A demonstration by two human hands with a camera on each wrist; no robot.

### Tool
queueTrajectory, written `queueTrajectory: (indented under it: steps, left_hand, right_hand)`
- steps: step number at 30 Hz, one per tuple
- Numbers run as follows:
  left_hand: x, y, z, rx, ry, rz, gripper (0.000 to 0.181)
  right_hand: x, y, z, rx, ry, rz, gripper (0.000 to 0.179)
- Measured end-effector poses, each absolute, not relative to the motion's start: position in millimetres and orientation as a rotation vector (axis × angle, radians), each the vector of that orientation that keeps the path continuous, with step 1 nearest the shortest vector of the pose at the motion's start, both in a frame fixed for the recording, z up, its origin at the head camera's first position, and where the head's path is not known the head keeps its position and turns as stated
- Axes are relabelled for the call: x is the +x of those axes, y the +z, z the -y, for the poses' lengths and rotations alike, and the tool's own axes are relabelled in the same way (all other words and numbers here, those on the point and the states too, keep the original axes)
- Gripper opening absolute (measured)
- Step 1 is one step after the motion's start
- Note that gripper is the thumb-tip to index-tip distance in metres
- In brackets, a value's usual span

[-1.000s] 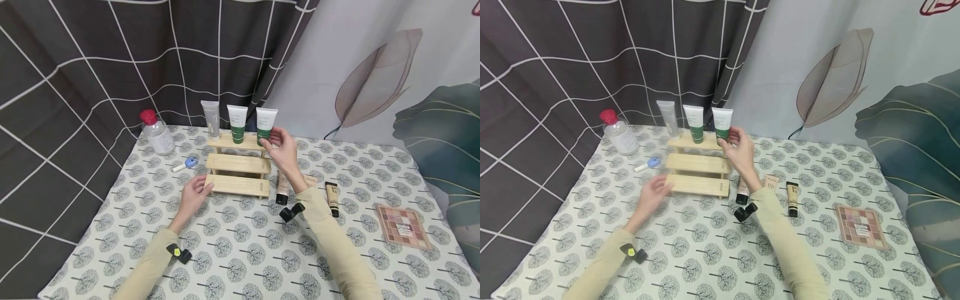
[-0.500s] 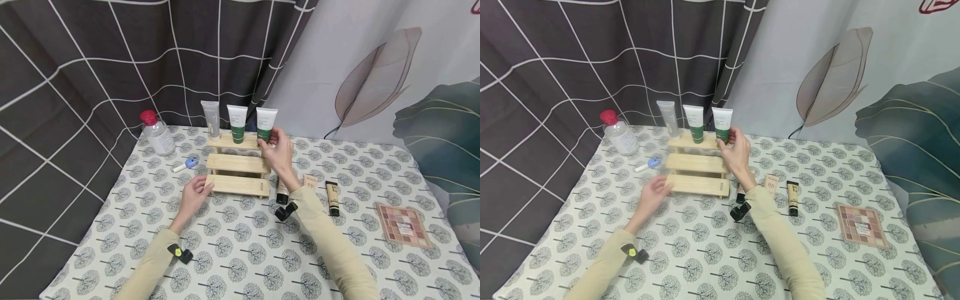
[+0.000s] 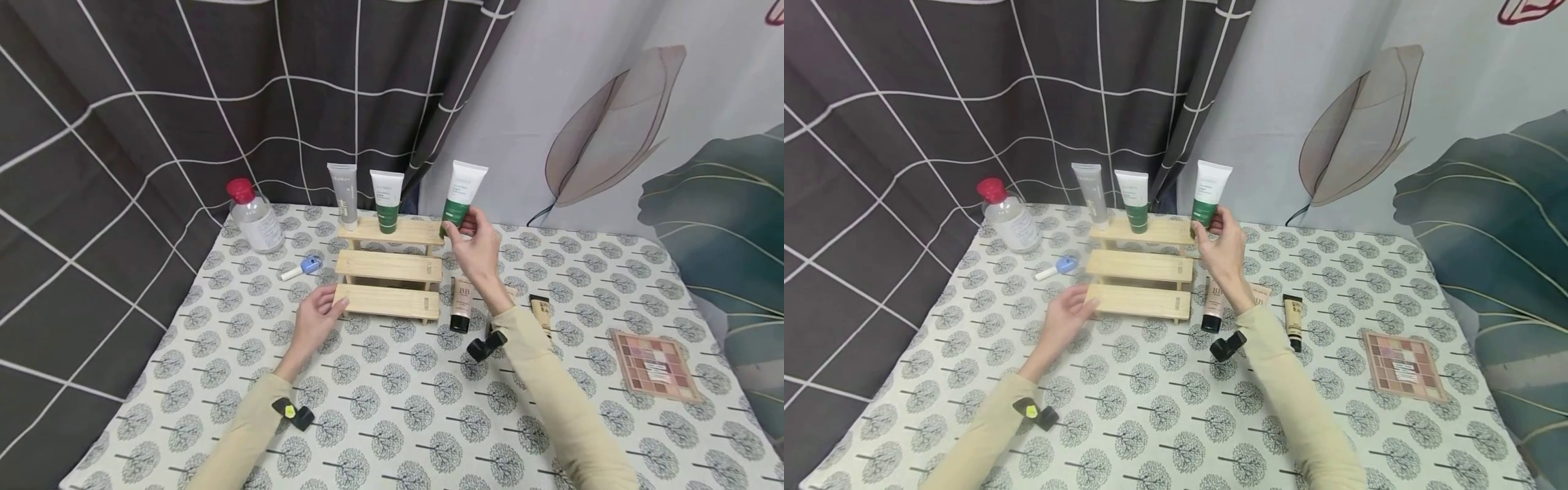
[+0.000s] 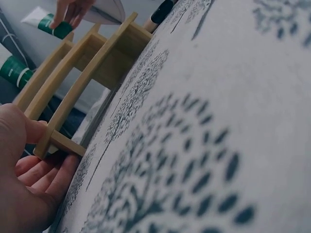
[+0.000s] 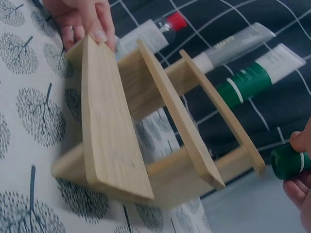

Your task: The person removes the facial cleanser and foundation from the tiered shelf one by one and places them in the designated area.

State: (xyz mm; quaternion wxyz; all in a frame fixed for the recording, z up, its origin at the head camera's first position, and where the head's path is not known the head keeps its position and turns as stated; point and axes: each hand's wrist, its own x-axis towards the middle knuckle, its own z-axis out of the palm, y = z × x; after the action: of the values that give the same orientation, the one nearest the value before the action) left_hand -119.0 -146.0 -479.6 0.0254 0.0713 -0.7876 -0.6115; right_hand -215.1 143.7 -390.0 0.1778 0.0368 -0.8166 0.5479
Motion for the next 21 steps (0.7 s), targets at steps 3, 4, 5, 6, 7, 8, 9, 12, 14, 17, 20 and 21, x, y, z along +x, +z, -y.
queueTrajectory:
  steps: [3,4,5,6,7,8,9,12,14,17,20,21]
  left_hand:
    - [-119,-480,146,0.225,-1.902,2.432,0.045]
    - [-119,-480,147,0.226,-1.901,2.435,0.044]
    - [-119,-480,147,0.234,-1.908,2.433,0.044]
    - [-119,-480,147,0.235,-1.908,2.435,0.045]
    - [-119,-480,147,0.237,-1.904,2.439,0.045]
    - [-119,-480,147,0.236,-1.902,2.439,0.045]
    - [-119,-480,147,0.235,-1.896,2.44,0.045]
    - [-120,-479,147,0.229,-1.886,2.437,0.044]
    - [-120,-479,147,0.221,-1.88,2.434,0.044]
    - [-119,-478,146,0.224,-1.882,2.438,0.044]
    - [-119,-478,146,0.227,-1.881,2.444,0.045]
    - [-119,-478,146,0.227,-1.879,2.446,0.045]
  right_hand:
    - [-217,-391,-153,0.056,1.552,2.328,0.043]
    - [-217,-392,-156,0.038,1.55,2.338,0.043]
    - [-218,-393,-159,0.022,1.552,2.347,0.044]
    - [-218,-394,-162,0.004,1.554,2.359,0.045]
    - [-218,-395,-165,-0.013,1.557,2.371,0.045]
    - [-219,-396,-167,-0.025,1.557,2.381,0.046]
    - [-219,-398,-169,-0.038,1.559,2.394,0.046]
    - [-219,-404,-173,-0.08,1.545,2.439,0.047]
    - [-220,-409,-176,-0.111,1.54,2.47,0.047]
    - [-221,-418,-179,-0.152,1.503,2.531,0.046]
    - [-223,-425,-182,-0.196,1.47,2.604,0.047]
    - [-224,-427,-183,-0.207,1.46,2.63,0.047]
